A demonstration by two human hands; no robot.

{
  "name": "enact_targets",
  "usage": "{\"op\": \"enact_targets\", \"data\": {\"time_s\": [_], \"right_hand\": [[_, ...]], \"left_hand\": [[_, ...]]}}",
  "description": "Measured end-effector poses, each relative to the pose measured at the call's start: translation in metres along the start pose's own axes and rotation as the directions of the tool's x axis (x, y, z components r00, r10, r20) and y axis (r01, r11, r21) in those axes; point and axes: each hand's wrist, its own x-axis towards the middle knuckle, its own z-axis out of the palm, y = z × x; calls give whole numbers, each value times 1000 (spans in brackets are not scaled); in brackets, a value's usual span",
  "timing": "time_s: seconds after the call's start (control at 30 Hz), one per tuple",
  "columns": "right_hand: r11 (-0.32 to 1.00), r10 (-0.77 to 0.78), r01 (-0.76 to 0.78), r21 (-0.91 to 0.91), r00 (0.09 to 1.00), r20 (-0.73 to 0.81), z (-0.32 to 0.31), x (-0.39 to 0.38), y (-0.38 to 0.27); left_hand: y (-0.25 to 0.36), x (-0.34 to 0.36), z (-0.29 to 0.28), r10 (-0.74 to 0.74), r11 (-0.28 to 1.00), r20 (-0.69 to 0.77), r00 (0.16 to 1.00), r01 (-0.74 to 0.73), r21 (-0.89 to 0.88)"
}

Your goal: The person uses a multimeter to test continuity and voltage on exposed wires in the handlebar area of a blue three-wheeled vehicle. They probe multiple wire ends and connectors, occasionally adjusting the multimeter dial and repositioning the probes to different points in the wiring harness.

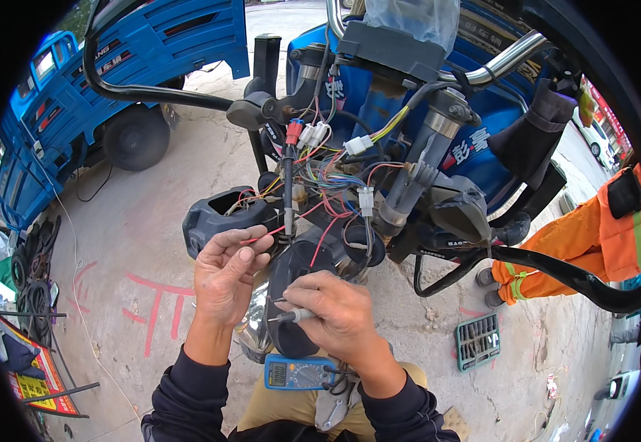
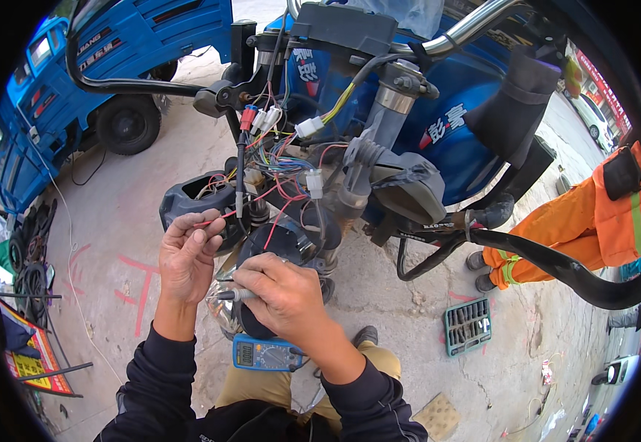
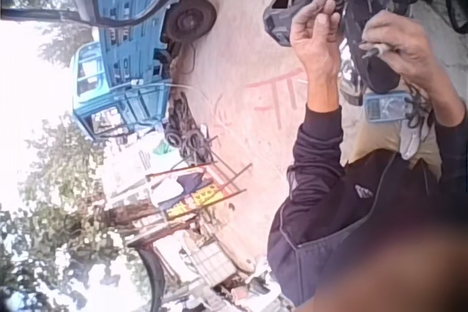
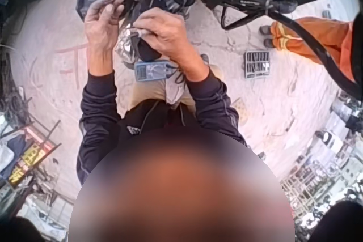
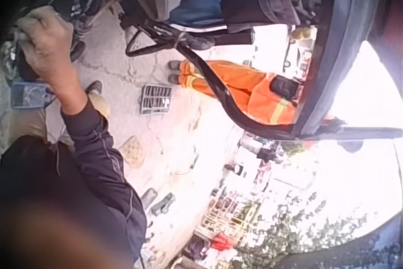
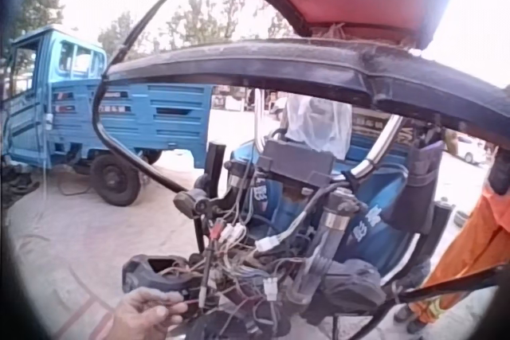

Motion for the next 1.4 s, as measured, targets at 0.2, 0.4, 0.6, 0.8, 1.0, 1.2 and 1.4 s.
{"op": "enact_targets", "data": {"time_s": [0.2, 0.4, 0.6, 0.8, 1.0, 1.2, 1.4], "right_hand": [[1000, -9, 9, -3, 1000, 26, -6, 1, -2], [1000, -2, 3, -10, 999, 41, -8, 0, -4], [1000, -11, 11, -12, 998, 57, -10, 0, -4], [1000, -3, 5, -25, 997, 76, -11, -1, -5], [999, 7, -3, -36, 996, 90, -9, -3, -3], [999, 8, -4, -45, 994, 106, -9, -4, -1], [998, 30, -25, -50, 995, 97, -10, -4, -3]], "left_hand": [[-1, -6, 1, -27, 999, -45, 999, 29, 35], [-7, -10, -2, -40, 998, -67, 997, 44, 49], [-12, -15, -4, -55, 996, -87, 995, 61, 70], [-16, -17, -4, -56, 995, -87, 995, 62, 77], [-18, -16, -5, -43, 997, -78, 996, 48, 67], [-20, -17, -7, -45, 996, -73, 996, 50, 69], [-20, -17, -8, -46, 997, -78, 996, 51, 63]]}}
